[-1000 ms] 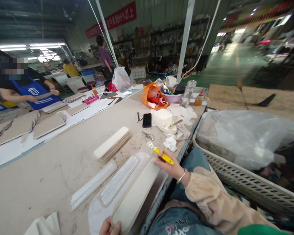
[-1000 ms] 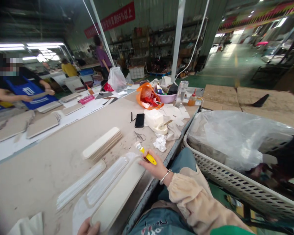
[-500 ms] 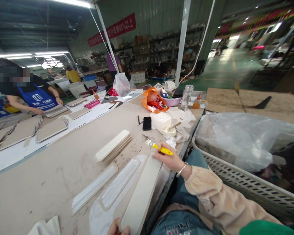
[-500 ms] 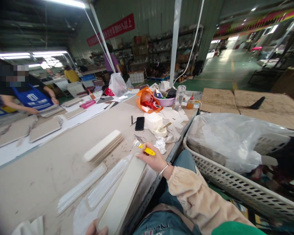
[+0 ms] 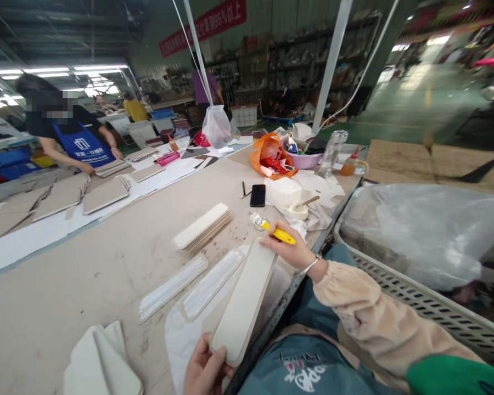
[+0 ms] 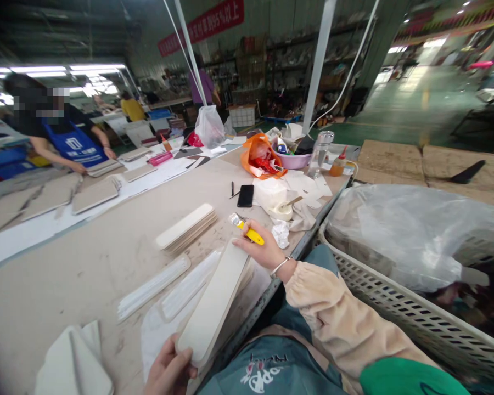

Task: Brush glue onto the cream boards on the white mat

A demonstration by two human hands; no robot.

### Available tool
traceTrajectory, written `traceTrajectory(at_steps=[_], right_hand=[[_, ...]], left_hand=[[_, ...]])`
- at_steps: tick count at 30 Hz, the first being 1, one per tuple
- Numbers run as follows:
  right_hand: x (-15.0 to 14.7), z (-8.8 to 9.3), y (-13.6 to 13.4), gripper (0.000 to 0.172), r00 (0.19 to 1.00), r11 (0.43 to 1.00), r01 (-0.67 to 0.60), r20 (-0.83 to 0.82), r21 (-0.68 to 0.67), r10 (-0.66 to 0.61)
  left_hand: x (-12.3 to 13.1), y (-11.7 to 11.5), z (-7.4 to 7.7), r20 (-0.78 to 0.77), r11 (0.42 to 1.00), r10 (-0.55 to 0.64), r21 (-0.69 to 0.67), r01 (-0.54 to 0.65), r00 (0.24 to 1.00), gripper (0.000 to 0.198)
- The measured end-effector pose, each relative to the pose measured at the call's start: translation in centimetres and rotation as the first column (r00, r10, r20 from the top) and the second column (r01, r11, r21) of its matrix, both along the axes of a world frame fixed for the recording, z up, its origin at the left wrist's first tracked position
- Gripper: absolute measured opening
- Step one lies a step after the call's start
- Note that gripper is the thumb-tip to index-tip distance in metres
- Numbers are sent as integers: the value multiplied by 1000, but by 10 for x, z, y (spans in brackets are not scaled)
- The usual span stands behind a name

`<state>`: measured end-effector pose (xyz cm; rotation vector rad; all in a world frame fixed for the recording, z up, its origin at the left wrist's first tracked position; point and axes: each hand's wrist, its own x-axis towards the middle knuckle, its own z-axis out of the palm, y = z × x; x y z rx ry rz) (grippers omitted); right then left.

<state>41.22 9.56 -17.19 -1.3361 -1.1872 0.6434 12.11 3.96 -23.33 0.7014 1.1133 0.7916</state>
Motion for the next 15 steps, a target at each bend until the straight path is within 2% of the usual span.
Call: traceTrajectory(at_steps=[6, 11, 15], right_hand=[[-1, -4, 10, 28, 994, 1000, 25, 107, 16, -27], [-2, -15, 15, 27, 995, 999, 30, 99, 9, -31], [-3, -29, 16, 23, 959, 997, 76, 274, 7, -75]], left_hand=[[1, 1, 5, 6, 999, -8, 43, 8, 1000, 37], [1, 4, 5, 8, 1000, 1, 20, -1, 1000, 37], [-1, 9, 1, -53, 1000, 7, 19, -6, 999, 37]])
